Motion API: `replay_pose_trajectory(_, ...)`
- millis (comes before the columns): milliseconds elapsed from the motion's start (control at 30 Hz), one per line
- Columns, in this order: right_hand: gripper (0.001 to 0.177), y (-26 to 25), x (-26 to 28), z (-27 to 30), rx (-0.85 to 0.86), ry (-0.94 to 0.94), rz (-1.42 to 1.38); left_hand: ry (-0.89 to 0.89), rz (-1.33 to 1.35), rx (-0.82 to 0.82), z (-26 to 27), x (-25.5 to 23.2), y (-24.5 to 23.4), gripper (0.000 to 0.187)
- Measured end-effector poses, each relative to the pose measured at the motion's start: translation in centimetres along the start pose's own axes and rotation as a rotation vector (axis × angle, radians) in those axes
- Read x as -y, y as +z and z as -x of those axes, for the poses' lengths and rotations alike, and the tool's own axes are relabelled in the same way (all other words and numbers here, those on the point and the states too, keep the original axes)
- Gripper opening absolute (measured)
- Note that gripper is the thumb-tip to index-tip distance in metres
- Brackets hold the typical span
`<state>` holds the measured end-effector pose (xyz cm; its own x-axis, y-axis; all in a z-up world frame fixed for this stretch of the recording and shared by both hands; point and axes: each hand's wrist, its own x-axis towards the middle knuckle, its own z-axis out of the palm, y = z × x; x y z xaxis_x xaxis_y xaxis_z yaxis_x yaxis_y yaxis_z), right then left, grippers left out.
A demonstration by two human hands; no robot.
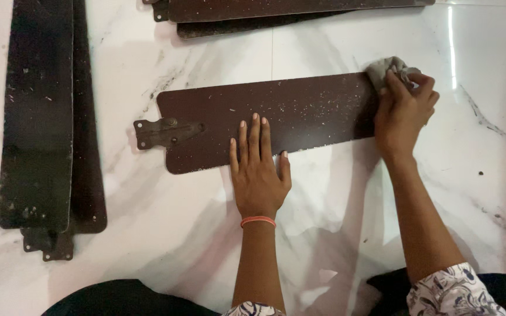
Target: The person is cleaning several dark brown metal plates on a white marble floor using a cloth. They wipe the surface of each plate, removing dust and debris, and then stack the cleaned plates together.
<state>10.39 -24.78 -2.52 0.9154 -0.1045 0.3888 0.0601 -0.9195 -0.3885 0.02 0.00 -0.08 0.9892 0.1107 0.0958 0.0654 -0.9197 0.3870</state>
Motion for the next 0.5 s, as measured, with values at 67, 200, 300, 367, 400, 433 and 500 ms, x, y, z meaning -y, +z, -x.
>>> replay_pose_trajectory(67,0.029,0.6,1.3,0.8,-0.002,-0.063,0.022,0.006,-0.014,0.006,0.0,0.1,0.1,0.070)
replay_pose_trajectory(200,0.039,2.0,6.6,2.4,0.083,-0.216,-0.060,0.028,-0.026,-0.017,0.0,0.2,0.4,0.070)
replay_pose_trajectory(300,0.040,2.4,11.2,4.3,0.192,-0.334,-0.130,0.025,-0.009,0.000,-0.1,0.2,0.3,0.072)
replay_pose_trajectory(367,0.046,2.0,12.9,5.0,0.217,-0.388,-0.162,0.012,-0.019,0.045,0.0,0.2,0.1,0.075)
replay_pose_trajectory(400,0.050,1.9,13.3,5.2,0.236,-0.396,-0.180,0.011,-0.015,0.038,0.0,0.2,0.1,0.074)
replay_pose_trajectory(433,0.053,1.9,13.4,5.3,0.255,-0.403,-0.198,0.010,-0.010,0.030,0.0,0.1,0.1,0.073)
replay_pose_trajectory(500,0.048,2.2,12.2,4.5,0.203,-0.474,-0.135,0.012,0.003,0.002,-0.1,0.2,0.1,0.071)
